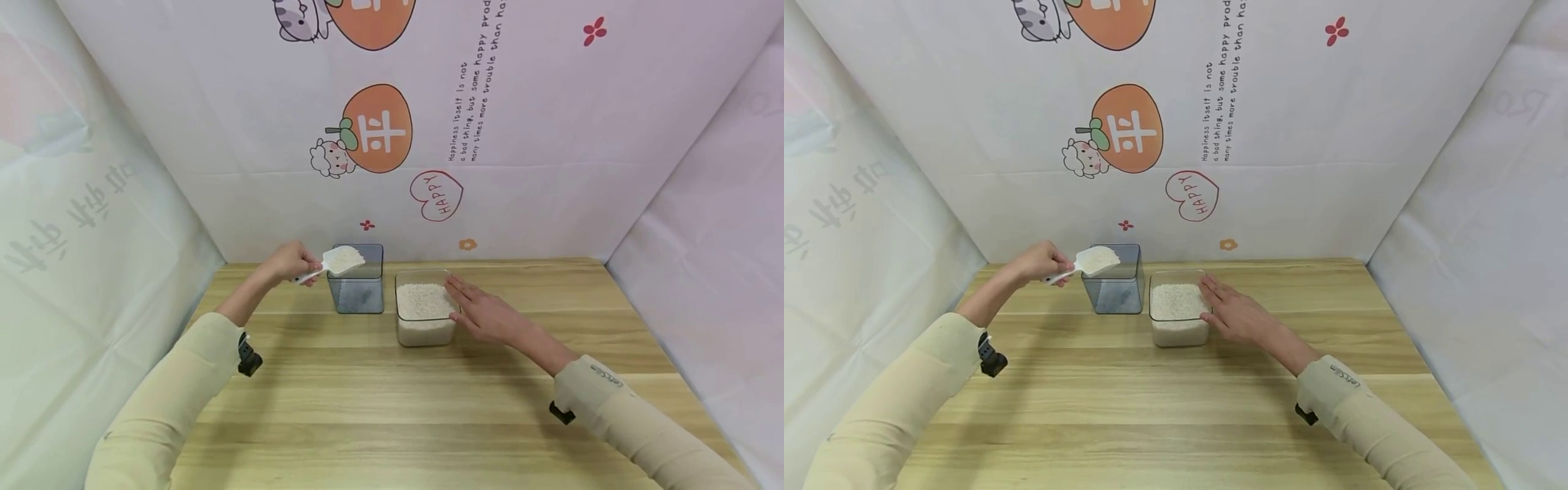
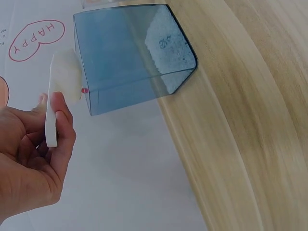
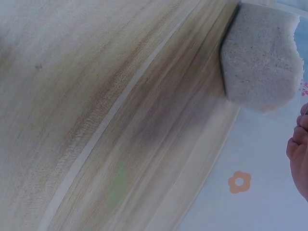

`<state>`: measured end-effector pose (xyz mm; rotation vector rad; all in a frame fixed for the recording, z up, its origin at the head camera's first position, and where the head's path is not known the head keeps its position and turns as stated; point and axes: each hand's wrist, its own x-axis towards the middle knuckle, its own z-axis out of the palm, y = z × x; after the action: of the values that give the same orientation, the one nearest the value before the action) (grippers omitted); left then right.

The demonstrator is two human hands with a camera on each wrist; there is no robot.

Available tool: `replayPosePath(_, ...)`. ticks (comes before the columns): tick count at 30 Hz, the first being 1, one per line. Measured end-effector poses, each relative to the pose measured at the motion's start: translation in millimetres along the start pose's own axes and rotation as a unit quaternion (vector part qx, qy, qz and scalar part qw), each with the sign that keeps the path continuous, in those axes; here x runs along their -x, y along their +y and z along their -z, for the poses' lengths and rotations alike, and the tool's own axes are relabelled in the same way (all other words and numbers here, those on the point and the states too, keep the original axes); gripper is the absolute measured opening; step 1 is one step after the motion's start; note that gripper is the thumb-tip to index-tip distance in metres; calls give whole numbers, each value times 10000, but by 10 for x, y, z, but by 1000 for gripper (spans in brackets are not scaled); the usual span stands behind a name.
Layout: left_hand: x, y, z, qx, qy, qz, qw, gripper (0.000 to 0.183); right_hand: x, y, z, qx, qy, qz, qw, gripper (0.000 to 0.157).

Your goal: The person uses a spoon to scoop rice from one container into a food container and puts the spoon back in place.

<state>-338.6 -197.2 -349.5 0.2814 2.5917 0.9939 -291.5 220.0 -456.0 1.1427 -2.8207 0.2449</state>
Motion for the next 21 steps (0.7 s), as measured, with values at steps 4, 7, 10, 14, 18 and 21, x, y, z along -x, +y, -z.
replayPosePath(4, -13, 9, 17, -109, 36, 76, 9999, 26, -5, 1, 7, -39, -65, -53, 10000, 65)
replayPosePath(7, -26, 14, 30, -124, 23, 143, 9998, 26, -6, 1, 7, -60, -89, -79, 9999, 65)
replayPosePath(10, -41, 21, 40, -135, -21, 182, 9997, 26, -3, 6, -1, -65, -87, -81, 9999, 65)
replayPosePath(14, -57, 29, 49, -149, -44, 200, 9997, 26, -1, 19, -11, -81, -79, -80, 9999, 65)
replayPosePath(18, -68, 39, 54, -219, -31, 181, 9996, 26, -6, 24, -8, -77, -79, -65, 9999, 65)
replayPosePath(21, -65, 62, 53, -343, -27, 186, 9992, 26, -8, 24, -4, -46, -74, -43, 10000, 65)
